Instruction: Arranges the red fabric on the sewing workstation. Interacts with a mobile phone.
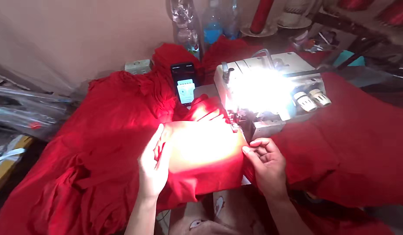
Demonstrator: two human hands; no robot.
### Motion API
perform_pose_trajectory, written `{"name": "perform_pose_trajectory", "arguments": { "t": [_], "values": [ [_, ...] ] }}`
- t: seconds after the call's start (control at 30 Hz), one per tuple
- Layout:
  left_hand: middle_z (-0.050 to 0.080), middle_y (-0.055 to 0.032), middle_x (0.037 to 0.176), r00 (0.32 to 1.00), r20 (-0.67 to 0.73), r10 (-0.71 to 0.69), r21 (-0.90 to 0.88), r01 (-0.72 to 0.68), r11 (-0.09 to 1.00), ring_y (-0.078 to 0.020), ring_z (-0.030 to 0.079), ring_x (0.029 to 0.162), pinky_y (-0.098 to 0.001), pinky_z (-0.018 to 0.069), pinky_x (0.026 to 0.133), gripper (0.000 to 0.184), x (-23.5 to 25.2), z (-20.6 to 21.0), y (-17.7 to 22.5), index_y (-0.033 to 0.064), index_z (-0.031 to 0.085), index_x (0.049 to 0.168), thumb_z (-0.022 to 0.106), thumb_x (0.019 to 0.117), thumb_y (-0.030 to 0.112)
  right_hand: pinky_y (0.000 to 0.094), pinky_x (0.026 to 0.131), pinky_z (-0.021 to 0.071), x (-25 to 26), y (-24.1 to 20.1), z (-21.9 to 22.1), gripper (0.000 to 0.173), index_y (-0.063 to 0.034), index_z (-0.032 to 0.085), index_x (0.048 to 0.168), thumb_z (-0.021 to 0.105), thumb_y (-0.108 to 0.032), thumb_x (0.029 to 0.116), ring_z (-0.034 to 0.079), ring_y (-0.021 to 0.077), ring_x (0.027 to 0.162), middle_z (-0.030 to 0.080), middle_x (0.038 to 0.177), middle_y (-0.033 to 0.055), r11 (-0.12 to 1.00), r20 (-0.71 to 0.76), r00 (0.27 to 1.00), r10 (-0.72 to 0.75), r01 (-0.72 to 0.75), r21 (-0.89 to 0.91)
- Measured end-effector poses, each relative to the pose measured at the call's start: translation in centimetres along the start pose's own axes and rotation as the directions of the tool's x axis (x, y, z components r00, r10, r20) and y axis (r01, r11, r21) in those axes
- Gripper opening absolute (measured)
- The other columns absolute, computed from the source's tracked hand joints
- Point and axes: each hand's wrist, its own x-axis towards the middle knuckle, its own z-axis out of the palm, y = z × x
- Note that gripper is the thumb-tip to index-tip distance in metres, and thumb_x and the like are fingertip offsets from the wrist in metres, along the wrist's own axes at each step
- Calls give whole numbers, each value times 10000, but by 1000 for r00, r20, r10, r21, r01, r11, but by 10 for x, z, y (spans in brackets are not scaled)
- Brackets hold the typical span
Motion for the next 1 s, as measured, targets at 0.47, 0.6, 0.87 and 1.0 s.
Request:
{"name": "perform_pose_trajectory", "arguments": {
  "t": [0.47, 0.6, 0.87, 1.0],
  "values": [
    [487, -348, 1427, 938, 176, -299, 268, 246, 931, -442, 486, 1345, -542, 393, 1125, 697, 170, 25, -61, -129, 385, 1457, 720, 935, 189, 144, 661, 589, -28, 24, -1, 303, -76, 539, 1082, 672, 38, 834, 682, -34, 713, 716, 856, -109, 999, 12, 1000, 23, -22, -37],
    [552, -319, 1370, 958, 39, -283, 78, 280, 957, -432, 517, 1306, -545, 415, 1103, 742, 182, 58, -108, -115, 398, 1447, 776, 881, 180, 158, 648, 583, -23, 24, -9, 308, -95, 545, 1082, 666, 39, 833, 675, -17, 694, 708, 827, -107, 994, 74, 991, 114, -114, -2],
    [408, -301, 1493, 932, 118, -343, 422, 266, 867, -523, 381, 1364, -659, 348, 1092, 1198, 162, 72, -113, -14, 219, 1597, 936, 648, 123, 137, 621, 557, -21, 20, -18, 399, -175, 527, 1073, 634, 119, 826, 668, -38, 692, 728, 834, -139, 969, 160, 959, 234, -244, 47],
    [388, -290, 1518, 925, 114, -362, 528, 252, 811, -504, 380, 1381, -625, 373, 1087, 1286, 163, 76, -110, 0, 141, 1612, 955, 633, 179, 134, 635, 560, -21, 19, -17, 430, -193, 525, 1086, 637, 126, 822, 665, -45, 697, 720, 839, -161, 970, 148, 962, 231, -241, 47]
  ]
}}
